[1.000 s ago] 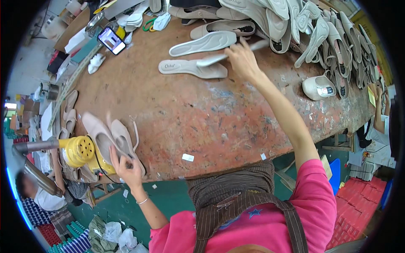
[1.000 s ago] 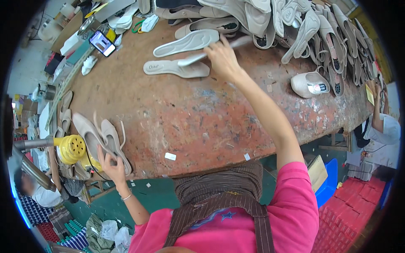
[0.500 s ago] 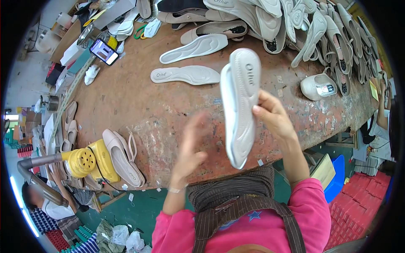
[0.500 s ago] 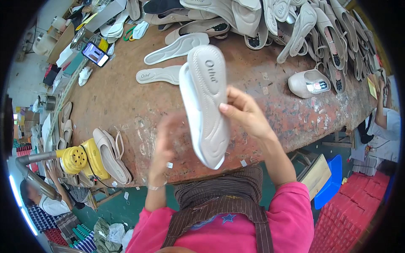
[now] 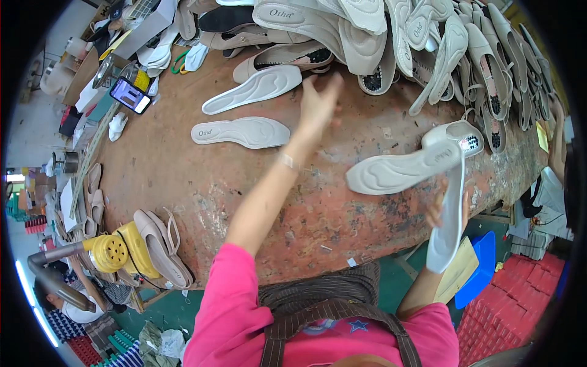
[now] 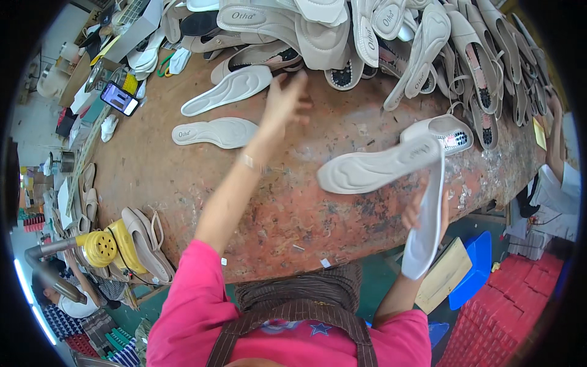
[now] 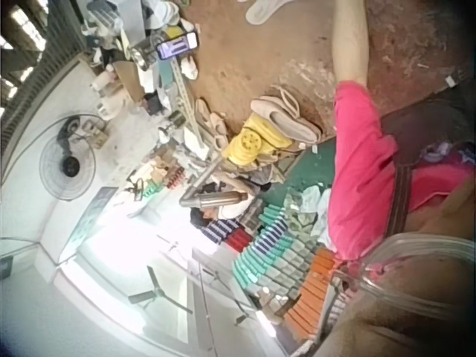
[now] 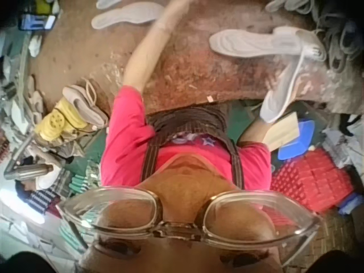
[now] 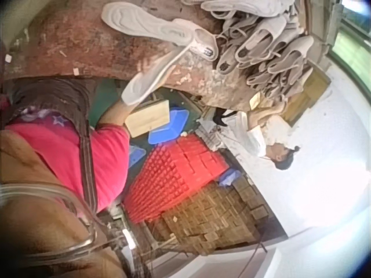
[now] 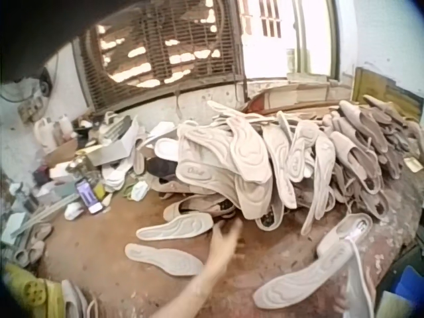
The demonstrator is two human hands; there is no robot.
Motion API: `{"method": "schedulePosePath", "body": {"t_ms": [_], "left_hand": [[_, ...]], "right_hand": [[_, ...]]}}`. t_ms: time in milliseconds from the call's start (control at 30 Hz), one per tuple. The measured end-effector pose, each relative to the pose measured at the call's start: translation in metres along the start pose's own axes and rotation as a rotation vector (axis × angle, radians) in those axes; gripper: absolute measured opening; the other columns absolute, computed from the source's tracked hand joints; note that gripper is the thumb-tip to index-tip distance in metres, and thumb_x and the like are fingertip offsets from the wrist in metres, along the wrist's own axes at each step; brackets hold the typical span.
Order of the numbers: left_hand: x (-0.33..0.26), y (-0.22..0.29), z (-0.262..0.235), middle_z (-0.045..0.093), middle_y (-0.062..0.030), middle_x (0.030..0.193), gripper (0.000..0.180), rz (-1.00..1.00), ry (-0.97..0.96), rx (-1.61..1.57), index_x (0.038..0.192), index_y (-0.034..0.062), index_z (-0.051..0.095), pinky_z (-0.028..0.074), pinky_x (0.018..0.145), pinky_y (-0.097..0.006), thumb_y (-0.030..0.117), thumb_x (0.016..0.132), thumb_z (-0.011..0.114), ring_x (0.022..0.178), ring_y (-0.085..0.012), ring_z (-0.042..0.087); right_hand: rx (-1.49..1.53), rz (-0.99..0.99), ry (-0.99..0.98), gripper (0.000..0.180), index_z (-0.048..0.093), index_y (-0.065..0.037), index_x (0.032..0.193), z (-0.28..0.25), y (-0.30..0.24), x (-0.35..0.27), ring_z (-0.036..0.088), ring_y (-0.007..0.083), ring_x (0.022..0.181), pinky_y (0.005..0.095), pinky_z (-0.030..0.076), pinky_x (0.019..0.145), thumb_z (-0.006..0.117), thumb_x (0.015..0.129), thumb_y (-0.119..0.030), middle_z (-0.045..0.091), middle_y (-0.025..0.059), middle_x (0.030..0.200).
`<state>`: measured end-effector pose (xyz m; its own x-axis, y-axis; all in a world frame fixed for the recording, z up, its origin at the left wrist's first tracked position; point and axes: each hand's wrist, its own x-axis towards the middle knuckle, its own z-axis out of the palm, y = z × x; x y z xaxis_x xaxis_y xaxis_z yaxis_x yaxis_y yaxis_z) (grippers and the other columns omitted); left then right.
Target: The person repeatedly picks up shoes and white insoles, sliding each insole into a shoe and pressing it down firmly before setting the finished pair aside.
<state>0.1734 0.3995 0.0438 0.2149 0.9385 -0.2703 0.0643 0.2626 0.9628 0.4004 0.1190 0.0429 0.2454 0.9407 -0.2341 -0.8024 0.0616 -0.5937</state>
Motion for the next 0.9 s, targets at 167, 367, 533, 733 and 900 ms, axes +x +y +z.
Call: {"method": "schedulePosePath", "body": {"t_ms": [167,367,533,733,900], "left_hand": [[0.09,-0.011,-0.022,0.057,-0.024,0.119,0.05,-0.237,0.08,-0.485,0.132,-0.003,0.046,0.06,0.081,-0.051,0.036,0.102,0.042,0.099,-0.0376,0.065],[-0.048,-0.028,-0.093,0.062,-0.0173,0.09,0.029,-0.213,0.016,-0.208,0.108,-0.0061,0.057,0.06,0.066,-0.041,0.019,0.098,0.046,0.075,-0.0301,0.066],[-0.21,-0.029,-0.192,0.067,-0.0095,0.076,0.023,-0.281,-0.161,0.228,0.097,-0.0031,0.063,0.052,0.051,-0.031,0.017,0.095,0.054,0.056,-0.0245,0.063],[-0.313,-0.059,-0.224,0.066,-0.0172,0.084,0.015,-0.03,-0.074,1.182,0.094,0.0061,0.069,0.049,0.068,-0.042,0.018,0.092,0.059,0.072,-0.0378,0.063],[-0.335,-0.111,-0.229,0.064,-0.0132,0.086,0.019,0.142,0.567,1.126,0.097,0.0054,0.069,0.048,0.067,-0.041,0.021,0.086,0.071,0.073,-0.0333,0.062]], "right_hand": [[0.05,0.155,0.019,0.057,0.039,0.004,0.135,0.024,0.037,-0.011,0.039,0.0114,0.055,0.0265,0.036,0.05,0.047,0.097,-0.039,0.04,0.0041,0.071],[-1.417,-0.529,0.256,0.051,0.049,0.004,0.13,-0.043,0.052,0.027,0.051,0.0135,0.063,0.0322,0.046,0.055,0.056,0.087,-0.023,0.061,0.0166,0.099],[-0.313,-0.075,-0.13,0.088,0.027,0.011,0.147,0.046,0.014,0.011,0.062,0.0267,0.096,0.0401,0.055,0.086,0.061,0.07,-0.016,0.05,0.0274,0.136],[-0.388,0.089,-0.304,0.072,0.032,0.007,0.147,0.068,0.056,0.006,0.059,0.0237,0.103,0.0385,0.047,0.1,0.058,0.085,-0.021,0.048,0.0233,0.138],[-1.516,-0.474,-0.629,0.06,0.044,0.001,0.142,0.128,0.134,-0.033,0.056,0.0275,0.101,0.0375,0.044,0.095,0.061,0.091,-0.025,0.059,0.0133,0.122]]}}
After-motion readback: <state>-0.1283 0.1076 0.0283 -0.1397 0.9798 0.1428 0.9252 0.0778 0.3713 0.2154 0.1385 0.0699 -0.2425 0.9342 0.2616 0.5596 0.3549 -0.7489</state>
